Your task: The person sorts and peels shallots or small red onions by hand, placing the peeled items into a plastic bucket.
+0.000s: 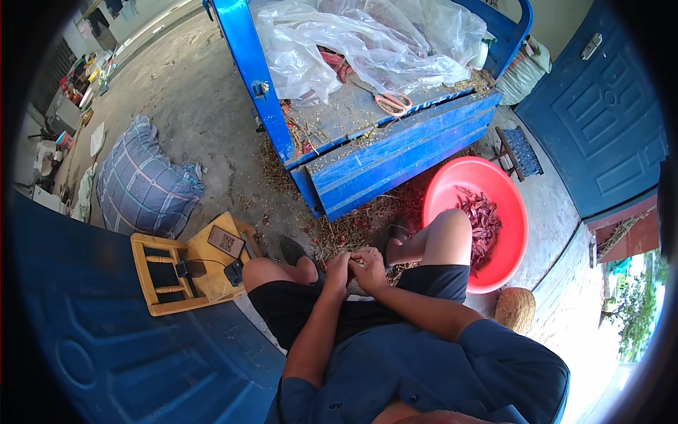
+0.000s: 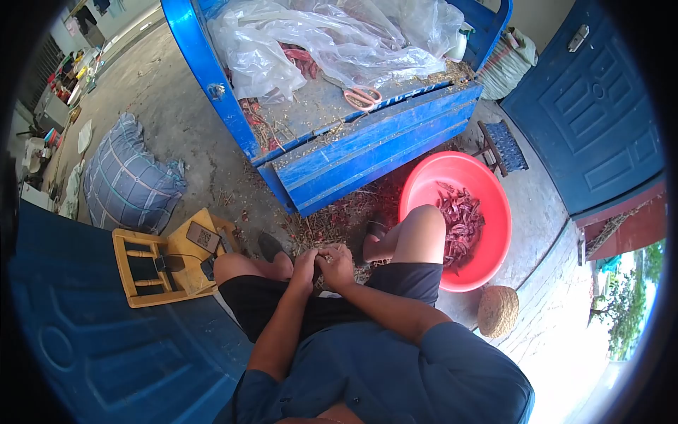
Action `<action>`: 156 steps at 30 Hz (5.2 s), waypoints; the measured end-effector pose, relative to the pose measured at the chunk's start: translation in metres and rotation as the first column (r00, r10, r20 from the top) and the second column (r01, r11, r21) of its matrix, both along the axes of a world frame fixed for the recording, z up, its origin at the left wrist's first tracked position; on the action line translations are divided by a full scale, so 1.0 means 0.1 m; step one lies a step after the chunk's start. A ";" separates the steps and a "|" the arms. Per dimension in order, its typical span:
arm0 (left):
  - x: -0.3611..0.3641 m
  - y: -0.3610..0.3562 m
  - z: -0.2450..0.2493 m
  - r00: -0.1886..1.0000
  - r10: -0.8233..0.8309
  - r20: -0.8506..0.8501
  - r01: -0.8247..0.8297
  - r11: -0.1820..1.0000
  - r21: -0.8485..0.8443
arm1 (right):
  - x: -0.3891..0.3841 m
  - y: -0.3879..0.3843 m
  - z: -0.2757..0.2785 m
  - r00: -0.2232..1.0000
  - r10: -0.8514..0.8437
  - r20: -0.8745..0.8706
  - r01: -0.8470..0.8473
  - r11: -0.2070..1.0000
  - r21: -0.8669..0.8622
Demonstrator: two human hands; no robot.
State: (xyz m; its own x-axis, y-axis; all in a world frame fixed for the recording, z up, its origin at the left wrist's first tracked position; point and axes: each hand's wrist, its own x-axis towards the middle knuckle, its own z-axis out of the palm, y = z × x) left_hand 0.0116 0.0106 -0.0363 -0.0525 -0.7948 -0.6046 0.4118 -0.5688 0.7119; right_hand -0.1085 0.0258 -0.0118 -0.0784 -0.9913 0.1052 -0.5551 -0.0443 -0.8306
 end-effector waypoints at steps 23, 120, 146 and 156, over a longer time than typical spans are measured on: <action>-0.11 -0.02 0.18 0.969 -0.244 -0.047 0.247 0.966 0.076 | -0.51 -0.31 0.04 0.674 -0.160 0.721 -0.399 0.742 0.539; -0.28 -0.26 0.43 0.960 -0.228 -0.161 0.244 0.966 0.088 | -1.23 -2.99 1.81 0.919 -0.169 -0.355 0.023 0.924 -0.382; -0.17 -0.20 0.32 0.971 -0.219 -0.095 0.225 0.973 0.057 | -1.31 -0.32 0.74 0.950 0.201 0.241 -0.311 0.703 0.640; -0.09 -0.18 0.34 0.979 -0.196 -0.054 0.201 0.975 0.097 | -1.27 -0.23 1.00 0.852 0.508 -0.124 -0.280 0.644 0.712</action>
State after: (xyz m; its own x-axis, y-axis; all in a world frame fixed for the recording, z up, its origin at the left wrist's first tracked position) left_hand 0.0026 -0.0078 -0.0022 -0.2311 -0.7004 -0.6753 0.3128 -0.7107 0.6301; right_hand -0.2354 0.0025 0.0880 0.2573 -0.7382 -0.6236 -0.8274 0.1651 -0.5368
